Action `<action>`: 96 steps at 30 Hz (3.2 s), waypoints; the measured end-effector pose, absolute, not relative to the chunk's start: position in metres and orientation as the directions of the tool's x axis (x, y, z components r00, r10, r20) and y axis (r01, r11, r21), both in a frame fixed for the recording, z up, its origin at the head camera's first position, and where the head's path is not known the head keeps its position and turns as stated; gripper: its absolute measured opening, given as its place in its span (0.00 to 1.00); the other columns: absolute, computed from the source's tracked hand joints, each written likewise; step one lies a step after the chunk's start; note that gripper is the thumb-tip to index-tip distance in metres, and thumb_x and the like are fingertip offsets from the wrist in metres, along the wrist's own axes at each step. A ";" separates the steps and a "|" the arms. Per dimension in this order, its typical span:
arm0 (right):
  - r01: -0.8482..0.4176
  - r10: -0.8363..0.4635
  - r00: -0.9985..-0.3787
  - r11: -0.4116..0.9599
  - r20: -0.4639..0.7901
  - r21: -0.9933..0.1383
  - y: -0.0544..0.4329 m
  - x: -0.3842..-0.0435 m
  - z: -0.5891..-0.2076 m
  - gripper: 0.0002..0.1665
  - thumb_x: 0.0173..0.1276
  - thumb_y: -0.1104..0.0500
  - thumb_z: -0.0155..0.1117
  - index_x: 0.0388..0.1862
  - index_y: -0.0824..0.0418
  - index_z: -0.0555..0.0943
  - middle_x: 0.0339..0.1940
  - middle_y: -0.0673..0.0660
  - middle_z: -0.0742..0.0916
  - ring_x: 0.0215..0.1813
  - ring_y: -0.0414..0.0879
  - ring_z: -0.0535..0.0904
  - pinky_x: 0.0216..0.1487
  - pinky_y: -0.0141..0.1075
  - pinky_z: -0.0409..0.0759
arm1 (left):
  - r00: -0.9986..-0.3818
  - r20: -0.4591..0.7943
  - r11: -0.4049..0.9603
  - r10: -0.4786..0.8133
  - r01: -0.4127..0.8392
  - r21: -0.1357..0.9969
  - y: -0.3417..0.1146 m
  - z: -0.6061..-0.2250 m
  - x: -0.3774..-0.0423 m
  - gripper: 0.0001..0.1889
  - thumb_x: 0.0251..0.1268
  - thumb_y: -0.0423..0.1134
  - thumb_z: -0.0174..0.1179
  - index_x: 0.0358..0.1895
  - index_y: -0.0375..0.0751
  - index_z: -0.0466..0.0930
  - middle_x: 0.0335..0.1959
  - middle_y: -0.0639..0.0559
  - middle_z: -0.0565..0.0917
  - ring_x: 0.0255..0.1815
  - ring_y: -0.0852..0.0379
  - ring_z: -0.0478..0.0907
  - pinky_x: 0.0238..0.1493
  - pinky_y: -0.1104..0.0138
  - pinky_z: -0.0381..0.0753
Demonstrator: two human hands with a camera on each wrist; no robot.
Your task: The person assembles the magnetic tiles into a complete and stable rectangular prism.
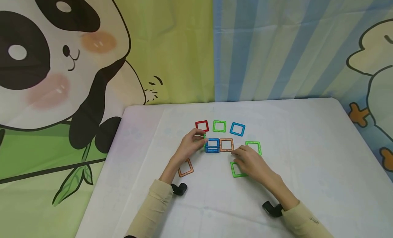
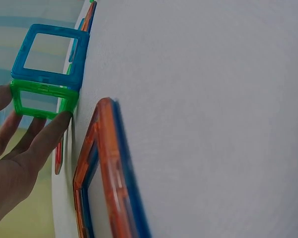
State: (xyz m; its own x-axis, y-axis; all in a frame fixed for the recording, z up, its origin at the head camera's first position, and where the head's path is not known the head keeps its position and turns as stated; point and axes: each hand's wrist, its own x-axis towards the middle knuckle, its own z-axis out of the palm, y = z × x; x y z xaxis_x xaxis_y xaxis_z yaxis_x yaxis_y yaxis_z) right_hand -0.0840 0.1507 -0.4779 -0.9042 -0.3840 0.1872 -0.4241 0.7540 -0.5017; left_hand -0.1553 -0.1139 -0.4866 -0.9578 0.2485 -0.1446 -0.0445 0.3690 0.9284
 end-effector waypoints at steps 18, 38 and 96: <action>-0.462 -0.431 -0.885 0.764 0.178 -0.450 0.153 -0.079 -0.485 0.07 0.59 0.70 0.77 0.35 0.61 0.87 0.39 0.54 0.85 0.45 0.49 0.80 0.48 0.44 0.83 | -0.954 -0.157 0.370 0.254 -0.054 0.927 -0.114 -0.484 -0.156 0.21 0.72 0.44 0.66 0.64 0.45 0.76 0.62 0.49 0.80 0.66 0.50 0.79 0.62 0.54 0.82; -0.510 -0.464 -0.860 0.783 0.211 -0.356 0.154 -0.085 -0.472 0.10 0.63 0.67 0.76 0.43 0.62 0.89 0.37 0.54 0.89 0.39 0.46 0.85 0.40 0.40 0.85 | -0.955 -0.149 0.372 0.255 -0.045 0.927 -0.115 -0.484 -0.155 0.20 0.72 0.43 0.66 0.63 0.46 0.77 0.62 0.49 0.80 0.66 0.50 0.79 0.63 0.54 0.81; -0.589 -0.492 -0.798 0.758 0.348 -0.280 0.123 -0.118 -0.458 0.11 0.60 0.64 0.79 0.42 0.63 0.90 0.36 0.55 0.88 0.40 0.49 0.86 0.32 0.37 0.85 | -0.951 -0.181 0.368 0.250 -0.080 0.926 -0.116 -0.485 -0.156 0.20 0.70 0.47 0.67 0.63 0.53 0.77 0.63 0.53 0.80 0.67 0.51 0.78 0.62 0.53 0.81</action>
